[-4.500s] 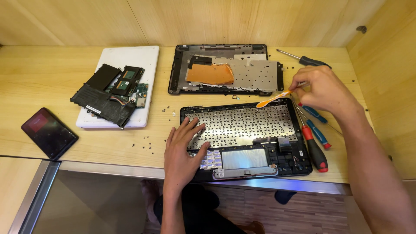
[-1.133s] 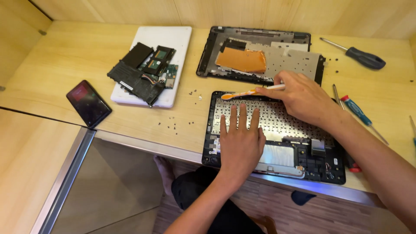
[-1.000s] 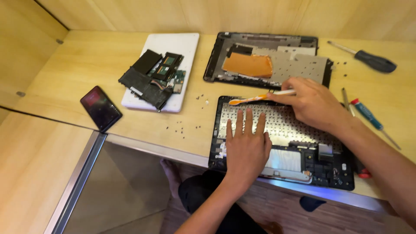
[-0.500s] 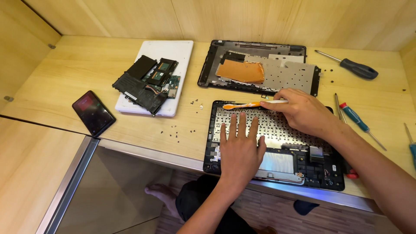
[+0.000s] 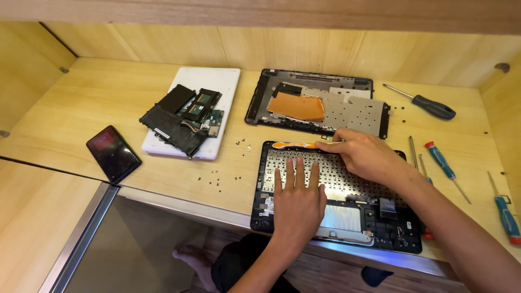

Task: Disassembling a laptop and cleaning its components using a screwdriver and a brush.

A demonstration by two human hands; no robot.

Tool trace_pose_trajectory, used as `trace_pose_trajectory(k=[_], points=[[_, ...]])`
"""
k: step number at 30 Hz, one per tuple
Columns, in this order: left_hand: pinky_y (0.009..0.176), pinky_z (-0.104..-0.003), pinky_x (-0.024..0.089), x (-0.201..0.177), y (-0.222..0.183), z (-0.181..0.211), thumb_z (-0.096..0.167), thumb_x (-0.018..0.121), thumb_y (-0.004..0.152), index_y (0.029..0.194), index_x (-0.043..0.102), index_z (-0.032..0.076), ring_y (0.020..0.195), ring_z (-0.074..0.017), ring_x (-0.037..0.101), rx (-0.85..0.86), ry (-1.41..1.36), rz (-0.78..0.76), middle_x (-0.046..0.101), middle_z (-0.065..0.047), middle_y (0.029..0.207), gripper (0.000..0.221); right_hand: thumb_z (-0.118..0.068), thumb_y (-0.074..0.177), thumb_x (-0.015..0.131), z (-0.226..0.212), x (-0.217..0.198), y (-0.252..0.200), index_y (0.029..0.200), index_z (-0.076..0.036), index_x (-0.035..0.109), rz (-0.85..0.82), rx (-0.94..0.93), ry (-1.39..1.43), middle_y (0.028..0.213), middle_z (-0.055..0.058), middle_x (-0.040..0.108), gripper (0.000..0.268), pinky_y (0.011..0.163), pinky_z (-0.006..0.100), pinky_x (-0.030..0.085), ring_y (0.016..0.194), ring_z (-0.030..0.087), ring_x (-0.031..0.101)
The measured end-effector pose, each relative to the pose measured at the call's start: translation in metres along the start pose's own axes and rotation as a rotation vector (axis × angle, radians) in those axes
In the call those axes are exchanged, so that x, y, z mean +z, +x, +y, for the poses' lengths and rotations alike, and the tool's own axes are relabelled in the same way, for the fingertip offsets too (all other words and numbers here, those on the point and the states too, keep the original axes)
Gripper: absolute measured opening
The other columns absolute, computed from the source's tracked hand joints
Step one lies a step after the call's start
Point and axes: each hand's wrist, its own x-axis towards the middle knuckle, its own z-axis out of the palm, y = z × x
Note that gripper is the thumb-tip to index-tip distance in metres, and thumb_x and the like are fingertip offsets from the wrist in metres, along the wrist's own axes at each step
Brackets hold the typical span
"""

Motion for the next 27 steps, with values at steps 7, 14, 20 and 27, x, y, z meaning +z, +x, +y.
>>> trace_pose_trajectory(k=[7, 14, 20, 27], points=[[0.116, -0.061, 0.032, 0.019, -0.002, 0.006, 0.039, 0.053, 0.099, 0.149, 0.052, 0.006, 0.143, -0.0512, 0.042, 0.015, 0.126, -0.029, 0.048, -0.034, 0.15, 0.06, 0.0, 0.089, 0.058, 0.002, 0.013, -0.007, 0.137, -0.031, 0.067, 0.233, -0.146, -0.024, 0.102, 0.005, 0.065, 0.058, 0.066, 0.046, 0.056, 0.082, 0.029, 0.066], [0.115, -0.059, 0.034, 0.011, -0.002, 0.006, 0.038, 0.05, 0.101, 0.149, 0.053, 0.006, 0.141, -0.0499, 0.045, 0.005, 0.07, -0.031, 0.05, -0.033, 0.149, 0.058, 0.001, 0.081, 0.055, 0.004, 0.008, -0.014, 0.134, -0.03, 0.069, 0.253, -0.142, -0.072, 0.1, 0.005, 0.065, 0.063, 0.072, 0.046, 0.056, 0.087, 0.028, 0.065], [0.113, -0.059, 0.036, 0.012, 0.0, 0.005, 0.038, 0.054, 0.098, 0.145, 0.057, 0.006, 0.138, -0.0495, 0.048, -0.008, 0.041, 0.014, 0.053, -0.033, 0.146, 0.057, -0.005, 0.09, 0.045, -0.03, -0.029, -0.006, 0.145, -0.036, 0.057, -0.077, -0.022, -0.118, 0.099, 0.004, 0.062, 0.064, 0.056, 0.049, 0.052, 0.078, 0.031, 0.067], [0.114, -0.057, 0.036, 0.004, 0.002, 0.004, 0.038, 0.057, 0.096, 0.142, 0.058, 0.005, 0.139, -0.0472, 0.049, -0.022, 0.0, 0.004, 0.055, -0.032, 0.145, 0.057, 0.002, 0.094, 0.04, -0.047, -0.037, 0.001, 0.149, -0.031, 0.054, -0.185, 0.019, 0.02, 0.097, 0.005, 0.061, 0.065, 0.063, 0.047, 0.054, 0.084, 0.028, 0.067]])
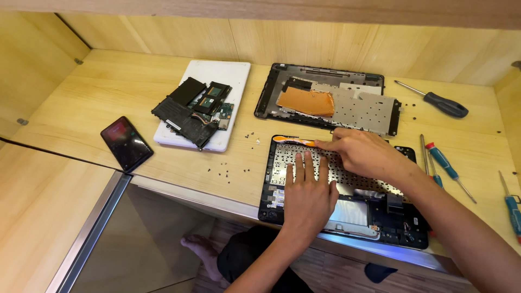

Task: Disassembling a laptop and cleaning its components using a screwdriver and a brush.

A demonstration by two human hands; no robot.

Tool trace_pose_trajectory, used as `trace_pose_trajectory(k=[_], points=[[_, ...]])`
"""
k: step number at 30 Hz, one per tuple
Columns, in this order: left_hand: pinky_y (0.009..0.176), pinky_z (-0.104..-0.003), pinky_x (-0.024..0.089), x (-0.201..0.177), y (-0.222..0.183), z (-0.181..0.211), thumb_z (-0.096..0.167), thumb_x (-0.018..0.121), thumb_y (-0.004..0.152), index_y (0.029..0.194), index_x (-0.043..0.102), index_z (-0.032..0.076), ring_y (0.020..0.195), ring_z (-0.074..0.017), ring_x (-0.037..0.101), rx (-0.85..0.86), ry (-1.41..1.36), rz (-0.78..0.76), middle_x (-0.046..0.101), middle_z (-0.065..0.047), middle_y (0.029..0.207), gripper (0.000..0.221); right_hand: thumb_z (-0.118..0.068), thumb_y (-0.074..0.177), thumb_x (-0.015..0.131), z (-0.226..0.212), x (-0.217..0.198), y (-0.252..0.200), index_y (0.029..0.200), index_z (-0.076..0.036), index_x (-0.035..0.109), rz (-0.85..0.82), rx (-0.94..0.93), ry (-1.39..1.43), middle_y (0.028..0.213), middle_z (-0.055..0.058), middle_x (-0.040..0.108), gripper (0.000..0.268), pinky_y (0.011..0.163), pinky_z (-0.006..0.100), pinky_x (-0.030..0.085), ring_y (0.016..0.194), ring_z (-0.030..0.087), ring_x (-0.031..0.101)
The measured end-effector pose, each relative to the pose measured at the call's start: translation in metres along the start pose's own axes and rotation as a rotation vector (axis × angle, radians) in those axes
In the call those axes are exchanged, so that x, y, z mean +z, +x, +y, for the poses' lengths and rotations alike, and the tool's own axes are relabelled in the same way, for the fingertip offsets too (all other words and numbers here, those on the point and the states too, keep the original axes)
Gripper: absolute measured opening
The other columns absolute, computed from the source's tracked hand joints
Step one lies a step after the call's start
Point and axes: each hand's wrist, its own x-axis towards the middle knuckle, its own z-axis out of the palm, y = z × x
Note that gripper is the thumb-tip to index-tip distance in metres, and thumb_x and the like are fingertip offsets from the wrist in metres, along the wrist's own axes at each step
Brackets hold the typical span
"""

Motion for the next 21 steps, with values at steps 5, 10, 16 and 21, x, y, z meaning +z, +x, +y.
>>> trace_pose_trajectory(k=[5, 10, 16, 21], points=[[0.111, -0.059, 0.038, -0.012, 0.004, 0.001, 0.034, 0.057, 0.096, 0.137, 0.063, 0.003, 0.133, -0.0471, 0.055, 0.028, -0.035, -0.02, 0.059, -0.034, 0.136, 0.052, 0.002, 0.092, 0.043, 0.002, -0.04, -0.016, 0.14, -0.034, 0.063, -0.124, 0.138, 0.047, 0.091, 0.002, 0.067, 0.063, 0.07, 0.032, 0.048, 0.083, 0.018, 0.064], [0.113, -0.053, 0.038, -0.005, 0.003, 0.0, 0.038, 0.056, 0.098, 0.141, 0.061, 0.009, 0.138, -0.0419, 0.052, 0.038, -0.048, -0.011, 0.057, -0.026, 0.146, 0.052, 0.007, 0.08, 0.039, 0.008, -0.06, -0.025, 0.136, -0.041, 0.069, -0.21, 0.223, 0.041, 0.083, 0.007, 0.07, 0.079, 0.056, 0.037, 0.027, 0.057, 0.021, 0.037], [0.11, -0.051, 0.041, -0.011, 0.005, -0.003, 0.033, 0.062, 0.095, 0.134, 0.068, 0.012, 0.134, -0.0386, 0.056, -0.003, -0.151, 0.022, 0.062, -0.021, 0.142, 0.044, 0.002, 0.084, 0.039, 0.013, -0.079, -0.043, 0.133, -0.041, 0.07, -0.251, 0.357, 0.011, 0.137, -0.01, 0.069, 0.072, 0.083, 0.033, 0.054, 0.121, 0.015, 0.068], [0.111, -0.049, 0.041, -0.013, 0.006, -0.005, 0.033, 0.062, 0.096, 0.133, 0.069, 0.012, 0.135, -0.0369, 0.055, -0.01, -0.175, 0.036, 0.063, -0.02, 0.141, 0.043, -0.004, 0.091, 0.042, 0.012, -0.079, -0.067, 0.133, -0.05, 0.066, -0.212, 0.475, -0.089, 0.136, -0.014, 0.068, 0.067, 0.085, 0.039, 0.055, 0.126, 0.016, 0.063]])
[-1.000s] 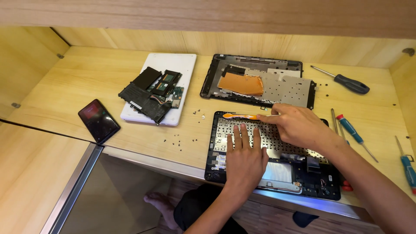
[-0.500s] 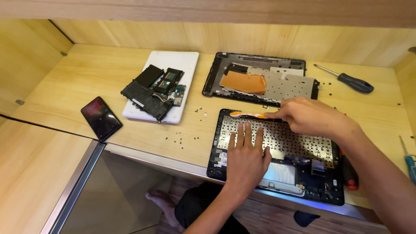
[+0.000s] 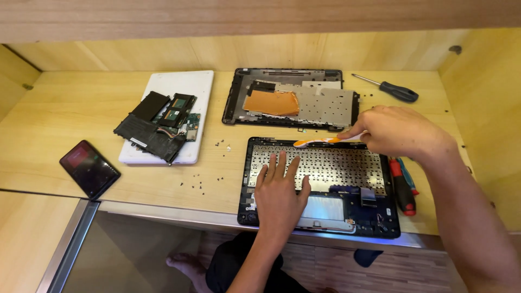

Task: Disassembling a laptop and cleaning its components using a screwdriver and a brush.

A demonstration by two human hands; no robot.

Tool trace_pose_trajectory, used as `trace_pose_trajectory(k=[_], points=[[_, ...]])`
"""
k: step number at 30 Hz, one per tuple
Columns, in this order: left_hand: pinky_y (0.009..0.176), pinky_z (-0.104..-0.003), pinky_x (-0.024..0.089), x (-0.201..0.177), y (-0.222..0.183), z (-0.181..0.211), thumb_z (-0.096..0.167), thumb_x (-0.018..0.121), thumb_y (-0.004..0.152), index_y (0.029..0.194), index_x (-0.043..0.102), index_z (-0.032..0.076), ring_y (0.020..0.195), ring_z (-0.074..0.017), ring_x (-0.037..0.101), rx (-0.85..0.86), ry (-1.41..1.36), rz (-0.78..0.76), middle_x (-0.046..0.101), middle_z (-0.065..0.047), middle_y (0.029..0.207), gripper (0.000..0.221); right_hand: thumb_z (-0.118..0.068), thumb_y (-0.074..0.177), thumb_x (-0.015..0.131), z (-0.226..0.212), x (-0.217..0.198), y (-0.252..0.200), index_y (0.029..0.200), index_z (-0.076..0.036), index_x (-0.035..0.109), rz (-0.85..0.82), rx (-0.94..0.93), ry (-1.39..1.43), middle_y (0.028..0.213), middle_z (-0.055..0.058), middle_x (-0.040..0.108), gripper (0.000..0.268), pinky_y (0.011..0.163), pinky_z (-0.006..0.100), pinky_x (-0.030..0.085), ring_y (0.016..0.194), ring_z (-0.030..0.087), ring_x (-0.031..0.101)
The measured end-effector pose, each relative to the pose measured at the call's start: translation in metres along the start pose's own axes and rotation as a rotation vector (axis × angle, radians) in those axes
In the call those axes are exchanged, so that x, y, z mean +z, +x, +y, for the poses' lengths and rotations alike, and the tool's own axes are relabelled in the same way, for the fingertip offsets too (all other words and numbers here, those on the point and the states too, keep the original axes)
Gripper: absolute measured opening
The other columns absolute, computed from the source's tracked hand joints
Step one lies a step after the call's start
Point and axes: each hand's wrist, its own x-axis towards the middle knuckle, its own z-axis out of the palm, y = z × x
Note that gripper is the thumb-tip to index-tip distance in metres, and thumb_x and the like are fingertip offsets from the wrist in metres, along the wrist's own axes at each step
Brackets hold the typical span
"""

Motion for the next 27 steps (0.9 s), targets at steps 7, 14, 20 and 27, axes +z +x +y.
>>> trace_pose_trajectory(k=[7, 14, 20, 27], points=[[0.116, -0.049, 0.029, -0.01, 0.008, -0.016, 0.035, 0.061, 0.093, 0.13, 0.07, 0.014, 0.144, -0.0269, 0.047, -0.125, -0.292, -0.115, 0.061, -0.011, 0.145, 0.044, -0.025, 0.099, 0.048, 0.047, 0.1, -0.038, 0.141, -0.057, 0.056, 0.244, -0.037, -0.023, 0.094, 0.001, 0.063, 0.054, 0.071, 0.047, 0.053, 0.096, 0.028, 0.068], [0.118, -0.049, 0.028, -0.008, 0.005, -0.026, 0.034, 0.061, 0.094, 0.133, 0.068, 0.013, 0.145, -0.027, 0.045, -0.129, -0.276, -0.123, 0.059, -0.011, 0.147, 0.045, -0.003, 0.09, 0.067, 0.041, 0.183, -0.123, 0.12, -0.018, 0.078, 0.981, -0.08, 0.513, 0.071, -0.002, 0.068, 0.036, 0.057, 0.028, 0.042, 0.058, 0.011, 0.05], [0.118, -0.053, 0.027, -0.013, 0.001, -0.025, 0.039, 0.056, 0.096, 0.135, 0.065, 0.01, 0.148, -0.0329, 0.04, -0.165, -0.163, -0.153, 0.056, -0.015, 0.149, 0.048, 0.002, 0.092, 0.063, 0.005, 0.216, -0.143, 0.129, -0.009, 0.073, 0.981, 0.137, 0.818, 0.115, 0.008, 0.078, 0.04, 0.084, 0.026, 0.053, 0.093, 0.012, 0.072], [0.119, -0.068, 0.005, -0.014, 0.01, 0.022, 0.059, 0.038, 0.103, 0.16, 0.033, 0.022, 0.154, -0.0408, 0.016, 0.141, -0.094, -0.28, 0.037, -0.011, 0.163, 0.069, -0.014, 0.099, 0.062, 0.001, 0.217, -0.118, 0.131, -0.023, 0.075, 0.94, 0.232, 0.659, 0.068, -0.002, 0.058, 0.036, 0.055, 0.032, 0.034, 0.055, 0.016, 0.046]])
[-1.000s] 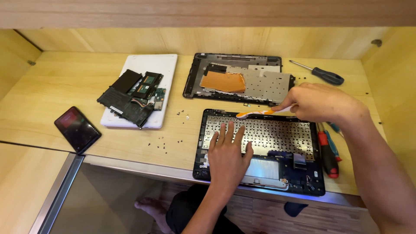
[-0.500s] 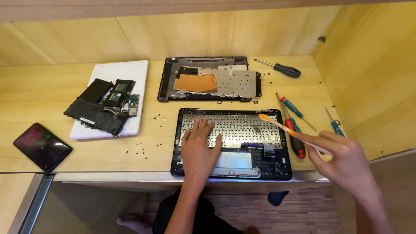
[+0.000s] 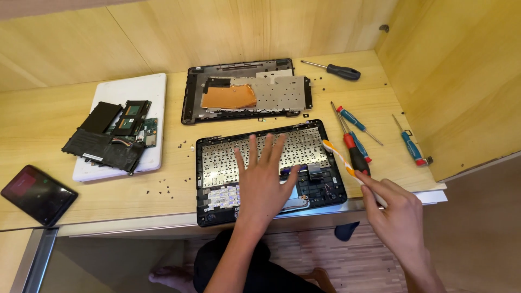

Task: Disassembling a laptop and cleaning its components using a screwdriver and a brush.

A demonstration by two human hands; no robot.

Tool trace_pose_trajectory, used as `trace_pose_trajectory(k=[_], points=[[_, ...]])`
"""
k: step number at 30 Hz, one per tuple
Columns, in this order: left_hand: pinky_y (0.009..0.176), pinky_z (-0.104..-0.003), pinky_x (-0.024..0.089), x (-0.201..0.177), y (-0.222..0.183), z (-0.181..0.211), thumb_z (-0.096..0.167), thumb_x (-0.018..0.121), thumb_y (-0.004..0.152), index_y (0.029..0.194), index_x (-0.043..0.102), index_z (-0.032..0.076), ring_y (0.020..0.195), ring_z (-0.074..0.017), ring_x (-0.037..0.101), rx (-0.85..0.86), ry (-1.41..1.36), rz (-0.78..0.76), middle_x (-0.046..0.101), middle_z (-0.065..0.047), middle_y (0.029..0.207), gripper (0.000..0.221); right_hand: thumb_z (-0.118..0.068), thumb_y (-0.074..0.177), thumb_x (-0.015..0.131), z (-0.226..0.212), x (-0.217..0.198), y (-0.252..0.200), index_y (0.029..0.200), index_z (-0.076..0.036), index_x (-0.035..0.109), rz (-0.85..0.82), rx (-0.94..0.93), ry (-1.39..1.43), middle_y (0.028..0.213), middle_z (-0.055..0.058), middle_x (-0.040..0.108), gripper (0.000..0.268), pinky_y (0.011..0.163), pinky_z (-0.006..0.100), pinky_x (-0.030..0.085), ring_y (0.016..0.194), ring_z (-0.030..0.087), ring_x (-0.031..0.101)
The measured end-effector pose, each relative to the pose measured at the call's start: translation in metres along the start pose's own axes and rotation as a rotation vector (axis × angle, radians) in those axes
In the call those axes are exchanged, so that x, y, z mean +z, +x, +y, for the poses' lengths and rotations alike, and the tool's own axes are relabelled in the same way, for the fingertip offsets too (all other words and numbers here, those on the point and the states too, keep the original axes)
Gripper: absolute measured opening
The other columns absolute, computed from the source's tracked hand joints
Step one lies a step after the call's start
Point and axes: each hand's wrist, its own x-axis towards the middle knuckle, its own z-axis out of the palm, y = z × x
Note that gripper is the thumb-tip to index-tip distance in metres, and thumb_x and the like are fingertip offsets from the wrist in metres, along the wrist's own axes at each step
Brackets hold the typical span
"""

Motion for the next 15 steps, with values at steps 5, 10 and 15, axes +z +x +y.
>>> trace_pose_trajectory(k=[5, 10, 15], points=[[0.121, -0.065, 0.004, 0.018, 0.008, 0.002, 0.053, 0.042, 0.101, 0.153, 0.045, 0.026, 0.154, -0.0365, 0.021, 0.103, -0.12, -0.102, 0.043, -0.004, 0.16, 0.059, -0.017, 0.098, 0.06, -0.011, 0.016, 0.014, 0.135, -0.026, 0.072, -0.075, 0.023, -0.177, 0.074, -0.001, 0.067, 0.04, 0.055, 0.039, 0.045, 0.065, 0.021, 0.063], [0.121, -0.066, 0.006, -0.002, 0.01, 0.016, 0.033, 0.061, 0.097, 0.144, 0.061, 0.021, 0.153, -0.0398, 0.03, 0.001, -0.213, -0.137, 0.052, -0.01, 0.156, 0.048, -0.02, 0.093, 0.066, -0.023, 0.013, 0.006, 0.121, -0.026, 0.079, -0.122, 0.061, -0.19, 0.079, 0.013, 0.073, 0.031, 0.07, 0.052, 0.057, 0.08, 0.04, 0.072], [0.121, -0.066, 0.007, 0.002, 0.01, 0.015, 0.034, 0.061, 0.099, 0.144, 0.061, 0.022, 0.152, -0.0396, 0.031, -0.006, -0.22, -0.099, 0.052, -0.009, 0.155, 0.046, -0.032, 0.086, 0.065, -0.009, -0.009, -0.027, 0.116, -0.044, 0.077, -0.241, 0.182, -0.34, 0.085, 0.0, 0.078, 0.034, 0.077, 0.048, 0.06, 0.091, 0.031, 0.074]])
